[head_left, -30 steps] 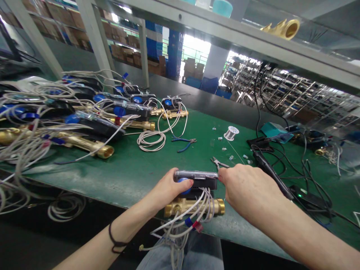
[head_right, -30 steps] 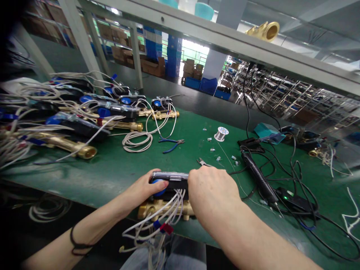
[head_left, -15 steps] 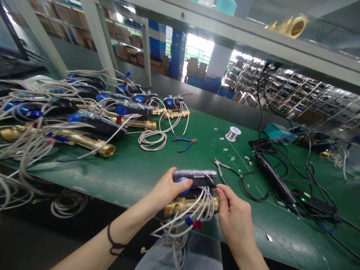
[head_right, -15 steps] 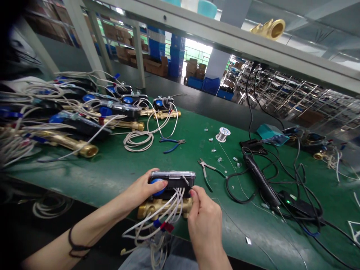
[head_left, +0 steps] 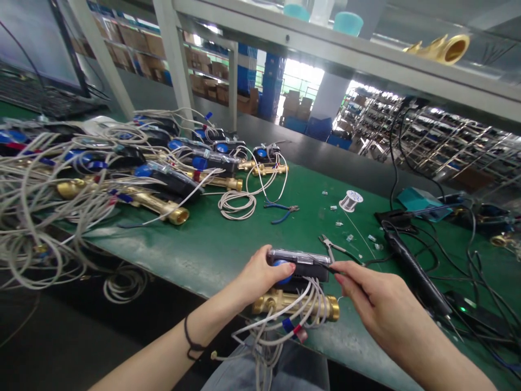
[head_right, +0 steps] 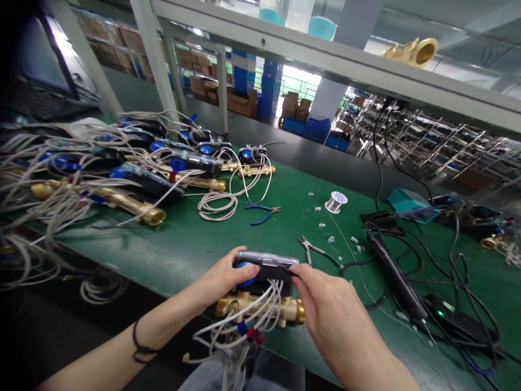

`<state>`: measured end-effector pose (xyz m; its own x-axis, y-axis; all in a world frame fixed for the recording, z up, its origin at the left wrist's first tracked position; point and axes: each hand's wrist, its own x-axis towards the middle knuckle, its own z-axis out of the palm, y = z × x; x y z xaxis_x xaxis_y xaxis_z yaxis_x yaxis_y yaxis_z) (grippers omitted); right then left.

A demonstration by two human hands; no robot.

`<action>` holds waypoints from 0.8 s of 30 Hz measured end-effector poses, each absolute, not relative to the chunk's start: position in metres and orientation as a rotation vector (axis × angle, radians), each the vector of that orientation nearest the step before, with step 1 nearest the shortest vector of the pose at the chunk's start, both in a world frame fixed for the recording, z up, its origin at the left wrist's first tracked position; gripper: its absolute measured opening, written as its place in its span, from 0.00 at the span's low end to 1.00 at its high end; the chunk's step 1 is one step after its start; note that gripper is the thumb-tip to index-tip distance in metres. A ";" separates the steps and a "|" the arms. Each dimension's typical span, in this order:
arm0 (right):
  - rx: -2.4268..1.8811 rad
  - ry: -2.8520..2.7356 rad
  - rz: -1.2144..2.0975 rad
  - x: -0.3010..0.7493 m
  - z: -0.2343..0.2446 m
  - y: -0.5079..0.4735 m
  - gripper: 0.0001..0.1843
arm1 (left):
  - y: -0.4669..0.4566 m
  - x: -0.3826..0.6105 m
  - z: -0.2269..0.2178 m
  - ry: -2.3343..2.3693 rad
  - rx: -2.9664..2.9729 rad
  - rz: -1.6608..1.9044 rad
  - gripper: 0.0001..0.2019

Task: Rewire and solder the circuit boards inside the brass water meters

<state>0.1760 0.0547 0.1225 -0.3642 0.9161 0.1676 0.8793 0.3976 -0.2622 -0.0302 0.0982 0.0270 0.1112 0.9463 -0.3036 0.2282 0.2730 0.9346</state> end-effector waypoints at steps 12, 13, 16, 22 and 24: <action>-1.765 -2.638 0.075 0.159 0.133 0.070 0.16 | 0.099 -0.031 0.026 1.422 1.270 0.767 0.31; -1.795 -2.649 0.082 0.156 0.136 0.071 0.16 | 0.099 -0.031 0.026 1.422 1.271 0.760 0.31; -1.884 -2.695 0.091 0.148 0.147 0.073 0.15 | 0.099 -0.030 0.026 1.426 1.270 0.736 0.33; -1.928 -2.689 0.221 0.143 0.153 0.078 0.15 | 0.098 -0.030 0.026 1.436 1.243 0.729 0.40; -1.946 -2.658 0.292 0.140 0.153 0.081 0.15 | 0.099 -0.030 0.026 1.431 1.231 0.727 0.41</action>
<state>0.1398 0.0811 0.1526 -0.2987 0.9248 -0.2356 0.9539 0.2969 -0.0437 -0.0298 0.0986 0.0260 0.0954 0.9419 -0.3220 0.2955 0.2821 0.9127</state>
